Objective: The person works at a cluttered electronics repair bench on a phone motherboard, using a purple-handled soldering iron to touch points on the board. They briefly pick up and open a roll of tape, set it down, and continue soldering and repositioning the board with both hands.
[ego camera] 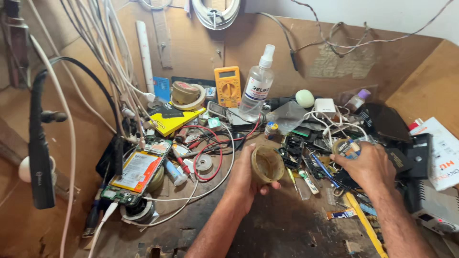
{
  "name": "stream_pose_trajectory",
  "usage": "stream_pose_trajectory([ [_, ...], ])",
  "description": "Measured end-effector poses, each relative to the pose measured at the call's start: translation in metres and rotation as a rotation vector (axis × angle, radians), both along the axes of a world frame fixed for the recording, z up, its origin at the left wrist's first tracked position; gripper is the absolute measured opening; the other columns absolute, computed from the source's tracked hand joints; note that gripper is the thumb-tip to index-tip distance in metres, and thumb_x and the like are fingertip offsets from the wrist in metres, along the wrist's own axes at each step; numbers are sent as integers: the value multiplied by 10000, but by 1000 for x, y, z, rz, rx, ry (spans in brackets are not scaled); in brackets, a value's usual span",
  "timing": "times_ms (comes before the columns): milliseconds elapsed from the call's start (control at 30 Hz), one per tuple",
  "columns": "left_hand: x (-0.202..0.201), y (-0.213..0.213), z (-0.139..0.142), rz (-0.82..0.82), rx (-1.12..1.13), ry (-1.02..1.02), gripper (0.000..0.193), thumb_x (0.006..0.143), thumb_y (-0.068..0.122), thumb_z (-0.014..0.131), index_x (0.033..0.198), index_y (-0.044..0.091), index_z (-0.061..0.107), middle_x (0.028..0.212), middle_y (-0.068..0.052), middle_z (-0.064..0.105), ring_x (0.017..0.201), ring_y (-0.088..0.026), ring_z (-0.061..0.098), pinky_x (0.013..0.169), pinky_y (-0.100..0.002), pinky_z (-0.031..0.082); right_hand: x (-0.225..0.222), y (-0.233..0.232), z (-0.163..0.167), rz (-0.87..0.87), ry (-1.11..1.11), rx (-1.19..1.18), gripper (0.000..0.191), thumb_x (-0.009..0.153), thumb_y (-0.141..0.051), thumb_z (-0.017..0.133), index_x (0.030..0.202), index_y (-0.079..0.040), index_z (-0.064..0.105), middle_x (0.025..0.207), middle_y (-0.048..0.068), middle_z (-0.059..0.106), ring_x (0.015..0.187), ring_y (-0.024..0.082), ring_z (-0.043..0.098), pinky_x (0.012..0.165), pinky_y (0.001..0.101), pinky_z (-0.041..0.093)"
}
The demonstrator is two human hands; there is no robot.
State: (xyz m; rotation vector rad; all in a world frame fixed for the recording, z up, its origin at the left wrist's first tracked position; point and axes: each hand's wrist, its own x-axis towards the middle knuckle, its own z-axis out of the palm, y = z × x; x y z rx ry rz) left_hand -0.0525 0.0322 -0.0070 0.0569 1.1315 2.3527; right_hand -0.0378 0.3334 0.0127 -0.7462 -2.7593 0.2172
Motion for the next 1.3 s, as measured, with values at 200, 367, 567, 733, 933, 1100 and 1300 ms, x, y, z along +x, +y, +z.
stream_pose_trajectory([
  [200,-4,-1,-10,-6,5,-30,568,1008,525,390,1187,40,625,876,-106,724,529,-210,679,360,-269,381,10,-15,17,24,175,84,617,720,-584,880,1067,-79,806,943,190,708,892,399,706,760,511,557],
  [367,-8,2,-13,-2,15,-20,586,1028,518,355,1174,22,631,854,-113,712,537,-216,685,371,-270,399,38,-66,47,207,249,-574,593,779,-379,906,1288,-105,776,666,68,578,570,210,514,519,385,422],
  [567,-2,3,-8,13,-5,19,579,1030,489,324,1180,62,684,836,-63,722,565,-114,642,367,-243,408,50,-140,51,638,185,-714,668,653,-352,890,1247,-94,726,892,13,749,753,83,611,670,279,505],
  [733,4,-10,-5,78,-48,49,532,1022,496,357,1088,78,680,778,-45,684,547,-118,617,363,-246,412,52,-168,58,604,161,-511,703,659,-419,923,1269,-138,714,974,8,746,828,126,631,754,309,528],
  [933,3,-15,-8,125,-116,30,509,1023,491,405,973,57,665,691,-54,654,492,-145,601,353,-274,426,54,-179,63,660,153,-487,749,685,-404,910,1362,-185,678,1009,30,681,853,168,606,769,309,522],
  [1100,4,-18,-11,106,-85,79,531,1027,492,392,949,40,659,657,-68,650,473,-158,615,354,-276,425,53,-180,59,728,199,-456,758,675,-403,872,1362,-158,668,1099,27,741,950,150,671,848,317,527],
  [1300,2,-19,-14,190,-224,111,544,1019,488,396,848,46,662,614,-64,628,409,-169,555,318,-286,376,52,-181,52,770,194,-417,766,653,-446,870,1344,-167,692,1170,47,747,1094,192,702,915,346,525],
])
